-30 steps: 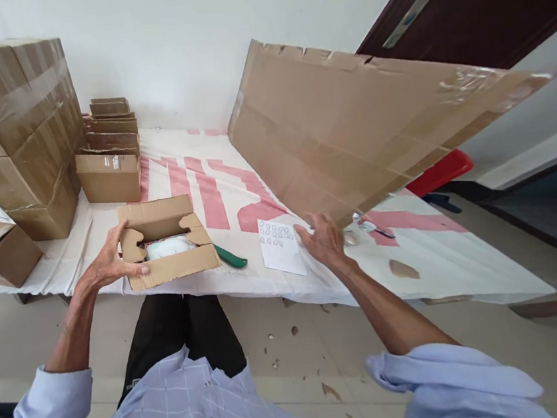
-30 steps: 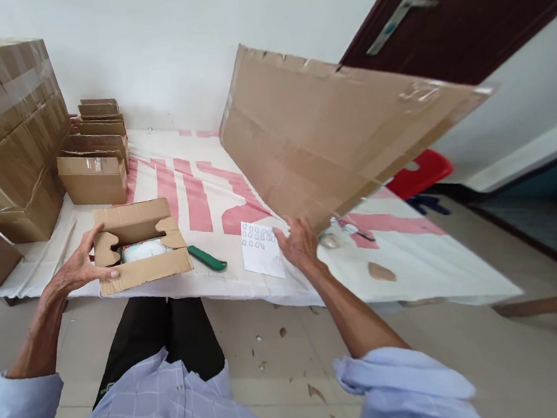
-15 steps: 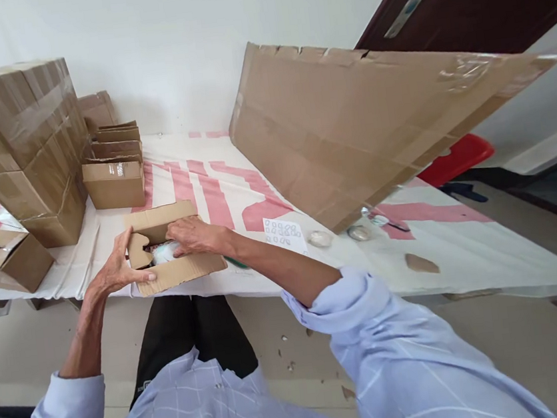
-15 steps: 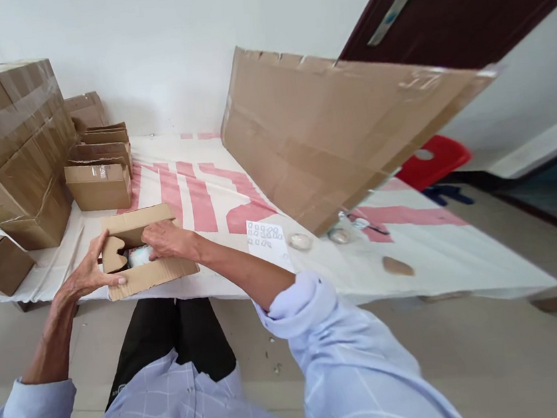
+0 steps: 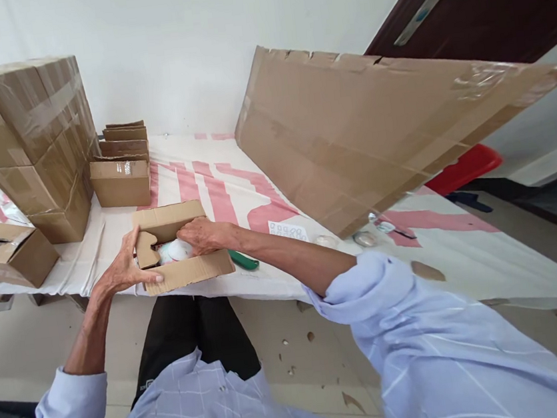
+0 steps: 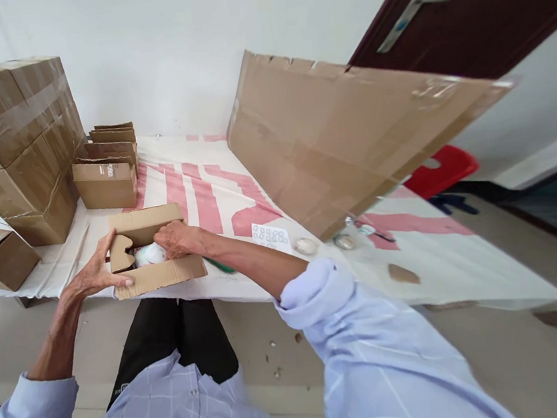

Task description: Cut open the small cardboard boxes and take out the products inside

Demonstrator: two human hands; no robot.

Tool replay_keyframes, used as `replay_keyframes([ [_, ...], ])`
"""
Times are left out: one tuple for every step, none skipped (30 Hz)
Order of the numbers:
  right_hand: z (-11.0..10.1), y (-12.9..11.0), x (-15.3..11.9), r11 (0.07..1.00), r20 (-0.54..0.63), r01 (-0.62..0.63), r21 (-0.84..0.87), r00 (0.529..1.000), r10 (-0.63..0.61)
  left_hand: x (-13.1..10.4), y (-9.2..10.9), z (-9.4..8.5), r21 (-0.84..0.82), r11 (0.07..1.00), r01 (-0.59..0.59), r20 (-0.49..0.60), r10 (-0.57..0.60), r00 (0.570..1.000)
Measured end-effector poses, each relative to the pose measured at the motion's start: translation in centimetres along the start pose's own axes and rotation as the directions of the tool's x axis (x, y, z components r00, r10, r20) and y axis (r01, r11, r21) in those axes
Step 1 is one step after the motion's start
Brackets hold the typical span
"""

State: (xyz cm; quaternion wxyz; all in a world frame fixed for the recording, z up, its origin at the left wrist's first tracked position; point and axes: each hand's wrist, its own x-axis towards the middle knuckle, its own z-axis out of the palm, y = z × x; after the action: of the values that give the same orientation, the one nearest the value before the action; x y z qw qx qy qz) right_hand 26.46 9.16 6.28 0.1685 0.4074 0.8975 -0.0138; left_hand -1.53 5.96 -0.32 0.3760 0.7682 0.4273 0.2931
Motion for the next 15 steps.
replay_keyframes([
  [0.0,0.0,-0.2,1.0,-0.017,0.012,0.014,1.0,-0.012,0.0,-0.1,0.0,0.005,1.0,-0.003,0.002,0.003,1.0],
  [-0.1,0.0,-0.3,0.999,-0.024,0.018,0.028,1.0,-0.018,0.1,-0.2,0.0,0.006,1.0,-0.006,0.003,0.006,1.0],
  [-0.1,-0.1,-0.3,0.999,-0.021,0.017,0.038,1.0,-0.017,0.1,-0.3,0.0,0.004,1.0,-0.01,0.003,0.01,1.0],
  [-0.1,-0.2,-0.2,0.999,-0.009,0.01,0.042,1.0,-0.009,0.2,-0.5,-0.1,-0.001,1.0,-0.015,0.003,0.015,1.0],
  [-0.2,-0.3,-0.1,0.999,0.01,-0.002,0.038,1.0,0.002,0.2,-0.7,-0.1,-0.007,1.0,-0.021,0.003,0.021,1.0],
  [-0.3,-0.4,0.0,0.999,0.032,-0.018,0.029,0.999,0.017,0.2,-0.8,-0.1,-0.012,1.0,-0.028,0.002,0.028,1.0],
  [-0.3,-0.5,0.1,0.999,0.048,-0.03,0.018,0.998,0.029,0.3,-0.9,-0.1,-0.016,0.999,-0.034,0.0,0.034,0.999],
  [-0.4,-0.6,0.1,0.999,0.055,-0.036,0.008,0.998,0.035,0.3,-1.0,-0.1,-0.018,0.999,-0.038,-0.001,0.038,0.999],
  [-0.6,-0.7,0.0,1.0,0.055,-0.031,0.002,0.998,0.031,0.3,-1.1,0.0,-0.019,0.999,-0.038,-0.003,0.038,0.999],
  [-0.7,-0.8,-0.1,1.0,0.048,-0.018,0.003,0.999,0.018,0.3,-1.1,0.0,-0.016,0.999,-0.035,-0.005,0.035,0.999],
  [-0.8,-0.8,-0.2,1.0,0.035,-0.001,0.011,0.999,0.0,0.3,-1.1,0.0,-0.011,1.0,-0.029,-0.009,0.029,1.0],
  [-1.0,-0.9,-0.4,0.999,0.019,0.018,0.028,1.0,-0.019,0.3,-1.1,0.0,-0.004,1.0,-0.024,-0.012,0.024,1.0],
  [-1.1,-0.9,-0.5,0.998,-0.001,0.037,0.053,0.999,-0.037,0.4,-1.0,0.0,0.003,1.0,-0.022,-0.011,0.022,1.0],
  [-1.2,-0.9,-0.6,0.995,-0.024,0.05,0.081,0.999,-0.048,0.4,-1.0,0.0,0.008,1.0,-0.022,-0.009,0.022,1.0],
  [-1.4,-0.8,-0.5,0.992,-0.049,0.061,0.109,0.997,-0.056,0.5,-1.0,-0.1,0.012,1.0,-0.026,-0.006,0.026,1.0],
])
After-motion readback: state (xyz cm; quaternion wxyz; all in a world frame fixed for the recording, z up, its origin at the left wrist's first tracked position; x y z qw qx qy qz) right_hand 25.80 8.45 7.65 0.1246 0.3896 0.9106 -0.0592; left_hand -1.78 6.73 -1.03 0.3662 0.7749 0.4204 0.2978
